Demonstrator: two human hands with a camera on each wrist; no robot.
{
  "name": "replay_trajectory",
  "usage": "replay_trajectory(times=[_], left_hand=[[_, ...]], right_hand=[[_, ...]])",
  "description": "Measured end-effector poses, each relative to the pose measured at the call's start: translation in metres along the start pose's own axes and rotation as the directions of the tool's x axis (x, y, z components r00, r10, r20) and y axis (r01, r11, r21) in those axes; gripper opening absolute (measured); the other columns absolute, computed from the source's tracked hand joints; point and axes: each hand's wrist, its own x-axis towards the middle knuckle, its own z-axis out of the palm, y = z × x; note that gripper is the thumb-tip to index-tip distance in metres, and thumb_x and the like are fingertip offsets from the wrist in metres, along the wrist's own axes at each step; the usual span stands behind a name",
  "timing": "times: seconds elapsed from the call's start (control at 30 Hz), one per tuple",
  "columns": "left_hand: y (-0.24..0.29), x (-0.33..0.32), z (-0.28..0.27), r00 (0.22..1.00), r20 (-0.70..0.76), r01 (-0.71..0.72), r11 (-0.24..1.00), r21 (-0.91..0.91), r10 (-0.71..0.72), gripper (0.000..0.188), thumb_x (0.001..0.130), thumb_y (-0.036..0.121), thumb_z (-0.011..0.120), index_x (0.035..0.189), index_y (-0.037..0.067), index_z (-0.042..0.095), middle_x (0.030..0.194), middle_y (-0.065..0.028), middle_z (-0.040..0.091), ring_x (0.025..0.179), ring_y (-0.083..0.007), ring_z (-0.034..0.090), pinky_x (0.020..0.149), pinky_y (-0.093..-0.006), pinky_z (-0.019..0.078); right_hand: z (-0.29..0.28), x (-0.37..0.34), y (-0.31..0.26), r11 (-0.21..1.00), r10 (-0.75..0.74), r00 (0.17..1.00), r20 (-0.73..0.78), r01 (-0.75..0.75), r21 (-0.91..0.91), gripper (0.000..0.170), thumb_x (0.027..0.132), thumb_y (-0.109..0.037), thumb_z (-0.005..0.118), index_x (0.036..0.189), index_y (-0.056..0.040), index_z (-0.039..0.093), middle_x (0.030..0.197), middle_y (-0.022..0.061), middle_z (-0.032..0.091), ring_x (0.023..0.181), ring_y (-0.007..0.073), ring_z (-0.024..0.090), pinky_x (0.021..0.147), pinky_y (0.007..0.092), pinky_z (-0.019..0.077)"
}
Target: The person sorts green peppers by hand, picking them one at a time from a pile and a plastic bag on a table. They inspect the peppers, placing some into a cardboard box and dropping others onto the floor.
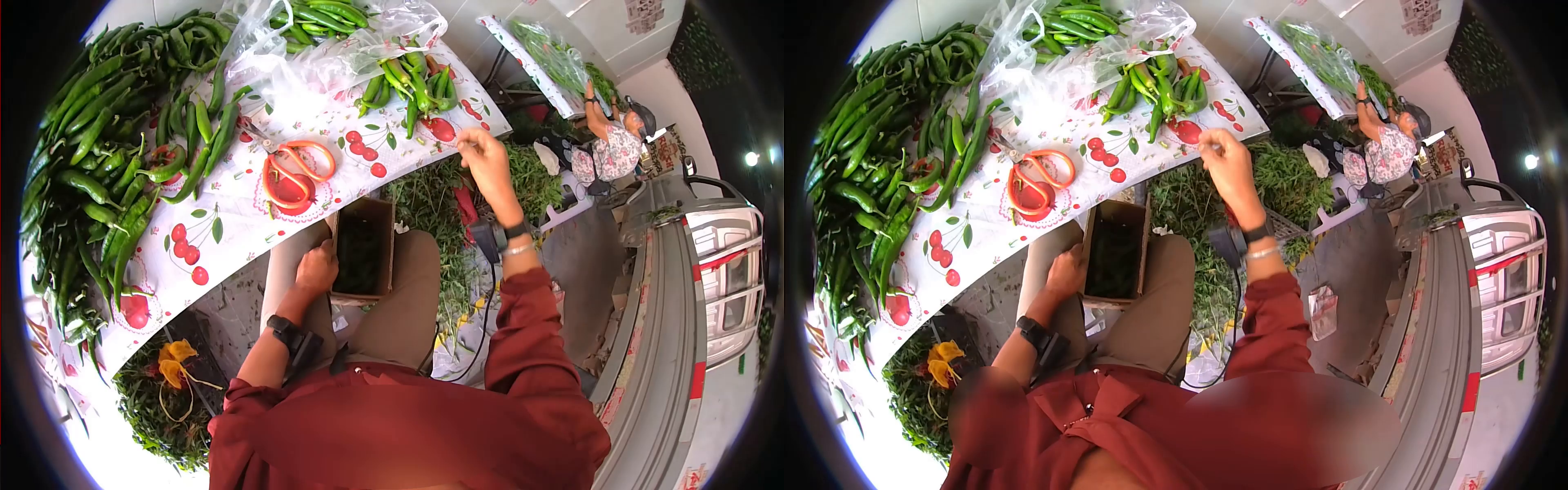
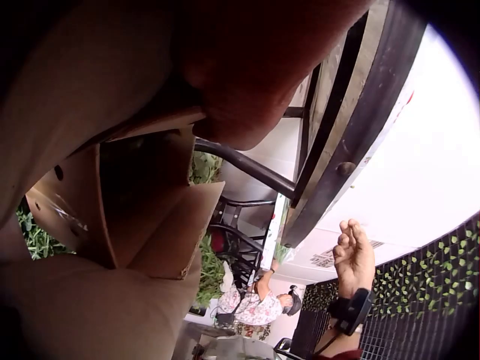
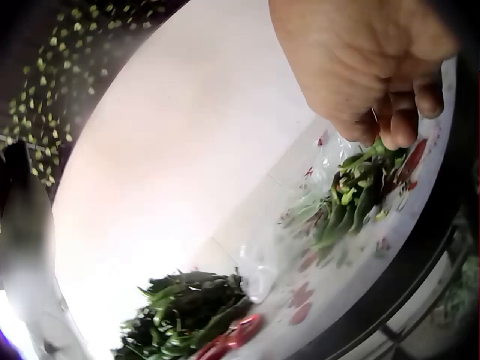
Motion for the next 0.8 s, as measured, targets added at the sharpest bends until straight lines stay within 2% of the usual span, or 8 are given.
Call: replay_trajectory(times=[0.07, 0.2, 0.33, 0.5, 0.57, 0.63, 0.7, 0.8], left_hand=[[0.0, 0.0, -0.001, 1.0, -0.006, 0.001, 1.0, -0.002, -0.001, 0.025, 0.075, 0.011, 0.044, 0.097, 0.0, 0.047, 0.079, -0.0271, 0.056, 0.076, -0.0422, 0.054, 0.072, -0.0492, 0.0428], [-0.001, -0.001, -0.002, 0.999, -0.013, 0.029, 0.999, -0.026, -0.03, 0.032, 0.073, 0.011, 0.047, 0.103, -0.001, 0.049, 0.08, -0.0284, 0.055, 0.079, -0.0423, 0.054, 0.073, -0.0484, 0.0423], [-0.006, -0.001, -0.002, 1.0, -0.021, 0.011, 1.0, -0.01, -0.011, 0.026, 0.075, 0.012, 0.044, 0.099, 0.0, 0.047, 0.081, -0.0268, 0.057, 0.078, -0.042, 0.054, 0.072, -0.049, 0.0427], [-0.002, -0.003, -0.008, 0.999, -0.034, 0.027, 1.0, -0.016, -0.027, 0.027, 0.075, 0.012, 0.045, 0.099, 0.001, 0.047, 0.08, -0.0263, 0.057, 0.076, -0.0424, 0.054, 0.071, -0.0494, 0.0431], [0.0, -0.004, -0.01, 0.999, -0.031, 0.022, 0.999, -0.033, -0.023, 0.026, 0.075, 0.011, 0.045, 0.099, 0.001, 0.047, 0.08, -0.0262, 0.057, 0.076, -0.0425, 0.054, 0.071, -0.0496, 0.043], [-0.001, -0.003, -0.009, 1.0, -0.025, 0.013, 0.999, -0.046, -0.014, 0.026, 0.075, 0.011, 0.045, 0.098, 0.001, 0.047, 0.08, -0.0262, 0.057, 0.076, -0.0427, 0.054, 0.071, -0.0497, 0.0429], [-0.003, -0.001, -0.007, 1.0, 0.009, 0.021, 0.998, -0.054, -0.021, 0.024, 0.074, 0.01, 0.045, 0.096, 0.001, 0.046, 0.079, -0.0265, 0.057, 0.076, -0.0428, 0.054, 0.071, -0.0499, 0.0427], [-0.003, 0.001, -0.003, 1.0, 0.007, 0.014, 1.0, -0.028, -0.014, 0.022, 0.074, 0.01, 0.044, 0.094, 0.001, 0.046, 0.079, -0.0272, 0.057, 0.077, -0.0429, 0.054, 0.072, -0.05, 0.0425]], right_hand=[[0.0, 0.031, 0.016, 0.882, -0.331, 0.938, -0.106, 0.267, -0.388, 0.023, 0.072, -0.003, 0.058, 0.094, -0.0015, 0.055, 0.088, 0.0082, 0.056, 0.064, 0.0155, 0.053, 0.06, 0.027, 0.0445], [0.008, 0.07, 0.022, 0.755, -0.361, 0.932, -0.029, 0.273, -0.597, 0.038, 0.067, 0.001, 0.058, 0.104, -0.0045, 0.053, 0.104, 0.011, 0.047, 0.08, 0.0207, 0.054, 0.069, 0.028, 0.0449], [0.014, 0.089, 0.039, 0.686, -0.393, 0.919, 0.007, 0.298, -0.663, 0.036, 0.067, 0.001, 0.058, 0.102, -0.0052, 0.054, 0.101, 0.0127, 0.048, 0.086, 0.0289, 0.052, 0.075, 0.0328, 0.0433], [-0.001, 0.083, 0.047, 0.759, -0.402, 0.904, -0.147, 0.239, -0.606, 0.027, 0.071, 0.001, 0.056, 0.097, -0.005, 0.053, 0.091, 0.011, 0.052, 0.083, 0.023, 0.054, 0.072, 0.0311, 0.045], [-0.009, 0.075, 0.044, 1.0, 0.03, 0.969, -0.246, -0.027, 0.014, 0.023, 0.076, 0.003, 0.051, 0.099, -0.0043, 0.051, 0.089, 0.0085, 0.052, 0.078, 0.0177, 0.056, 0.068, 0.0273, 0.0466], [-0.018, 0.064, 0.041, 0.994, 0.054, 0.964, -0.259, -0.027, 0.104, 0.024, 0.079, 0.006, 0.046, 0.101, -0.0037, 0.049, 0.088, 0.0071, 0.053, 0.075, 0.0153, 0.056, 0.066, 0.0248, 0.0477], [-0.027, 0.054, 0.039, 0.913, 0.08, 0.967, -0.242, 0.027, 0.408, 0.025, 0.078, 0.006, 0.045, 0.102, -0.0035, 0.047, 0.087, 0.0075, 0.052, 0.074, 0.0158, 0.057, 0.065, 0.026, 0.0481], [-0.031, 0.039, 0.034, 0.861, 0.092, 0.97, -0.224, 0.035, 0.508, 0.026, 0.078, 0.007, 0.045, 0.103, -0.0025, 0.047, 0.089, 0.0076, 0.053, 0.076, 0.0165, 0.057, 0.069, 0.0278, 0.0484]])
